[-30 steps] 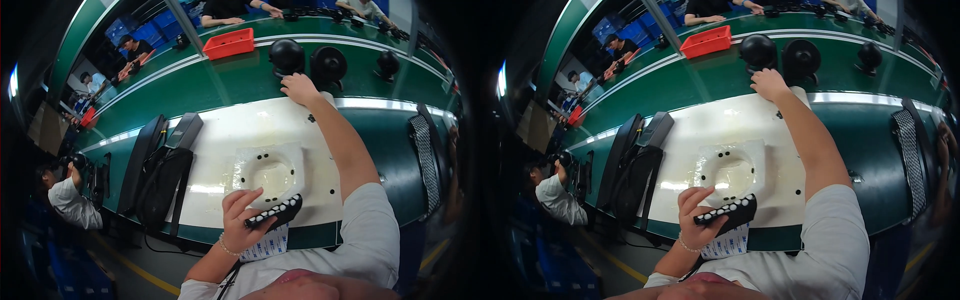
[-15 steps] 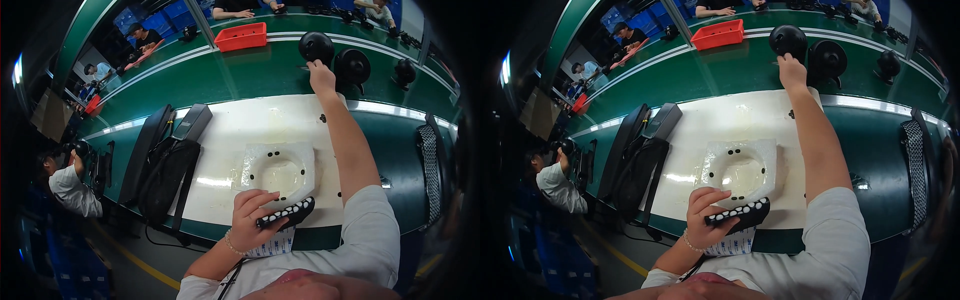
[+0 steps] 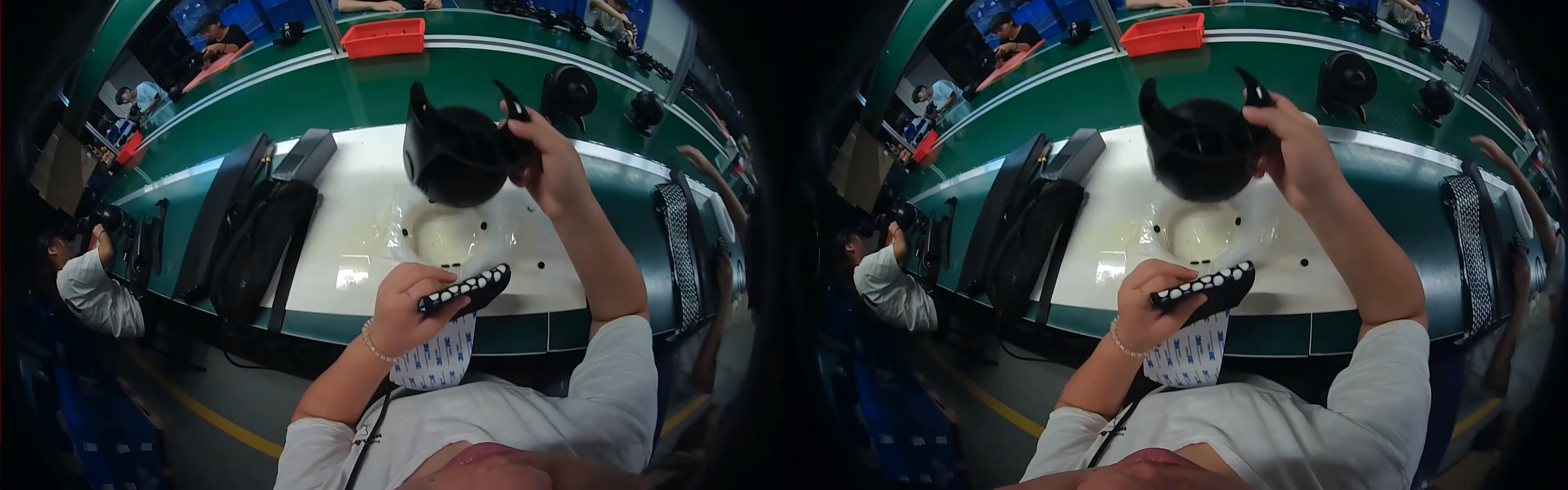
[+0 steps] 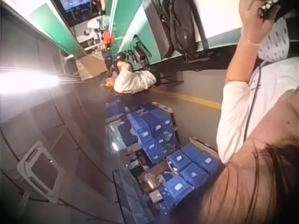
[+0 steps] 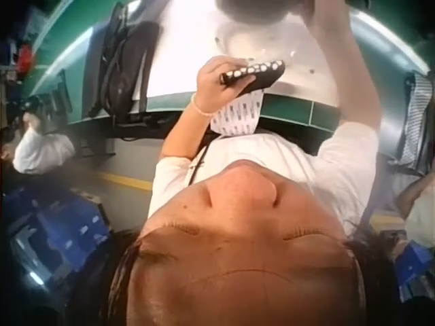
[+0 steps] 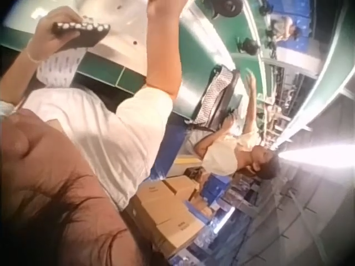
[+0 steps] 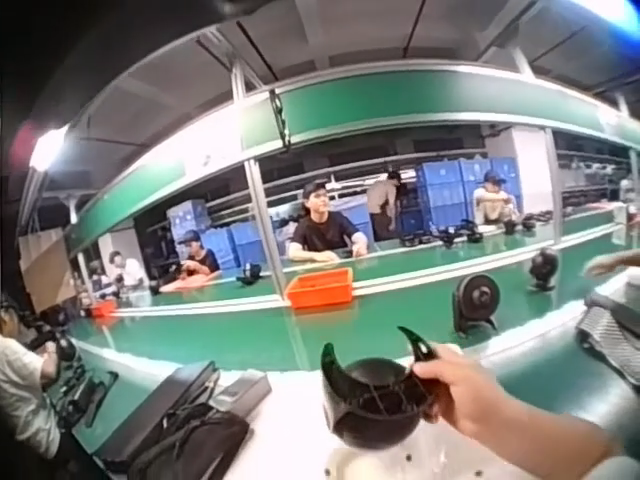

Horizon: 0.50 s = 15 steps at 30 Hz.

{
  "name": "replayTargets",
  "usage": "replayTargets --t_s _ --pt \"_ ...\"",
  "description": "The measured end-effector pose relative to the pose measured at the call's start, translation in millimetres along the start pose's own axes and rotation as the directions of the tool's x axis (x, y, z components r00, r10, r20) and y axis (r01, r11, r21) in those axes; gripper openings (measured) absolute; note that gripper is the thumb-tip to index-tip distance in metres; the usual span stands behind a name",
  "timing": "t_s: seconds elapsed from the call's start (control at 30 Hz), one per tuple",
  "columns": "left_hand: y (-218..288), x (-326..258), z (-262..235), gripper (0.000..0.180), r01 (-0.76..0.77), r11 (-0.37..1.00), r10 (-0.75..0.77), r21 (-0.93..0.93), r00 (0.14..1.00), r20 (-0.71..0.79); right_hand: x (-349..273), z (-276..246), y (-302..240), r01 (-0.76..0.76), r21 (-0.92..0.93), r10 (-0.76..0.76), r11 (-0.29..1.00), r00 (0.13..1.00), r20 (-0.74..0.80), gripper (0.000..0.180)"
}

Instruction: The person is assembling black plastic components for lighting fixtures at a factory workstation.

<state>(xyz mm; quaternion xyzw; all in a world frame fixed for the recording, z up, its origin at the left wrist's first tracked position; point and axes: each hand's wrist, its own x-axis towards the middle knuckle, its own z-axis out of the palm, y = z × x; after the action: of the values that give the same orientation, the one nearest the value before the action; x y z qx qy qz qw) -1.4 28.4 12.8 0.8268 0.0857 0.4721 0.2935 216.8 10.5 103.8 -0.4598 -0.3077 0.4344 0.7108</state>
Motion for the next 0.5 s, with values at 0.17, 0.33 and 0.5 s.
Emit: replayTargets --t_s 0.17,0.33,0.5 --pt "-0.6 -0.2 0.0 0.021 0.009 1.0 -0.008 -0.025 1.0 0.006 -47.1 7.2 21.6 -0.118 -0.082 0.124 0.99 0.989 0.075 0.04" --pt "1.6 0.7 -1.6 0.02 0.072 0.996 -0.071 -0.052 0.997 0.028 -54.0 2.6 35.0 -0.12 -0.093 0.131 0.988 0.985 0.115 0.044" --pt "5.0 2.4 -3.4 0.018 0.108 0.993 -0.107 -0.036 0.993 0.041 -74.4 -46.2 80.7 0.137 -0.172 -0.055 0.975 0.909 0.413 0.049"
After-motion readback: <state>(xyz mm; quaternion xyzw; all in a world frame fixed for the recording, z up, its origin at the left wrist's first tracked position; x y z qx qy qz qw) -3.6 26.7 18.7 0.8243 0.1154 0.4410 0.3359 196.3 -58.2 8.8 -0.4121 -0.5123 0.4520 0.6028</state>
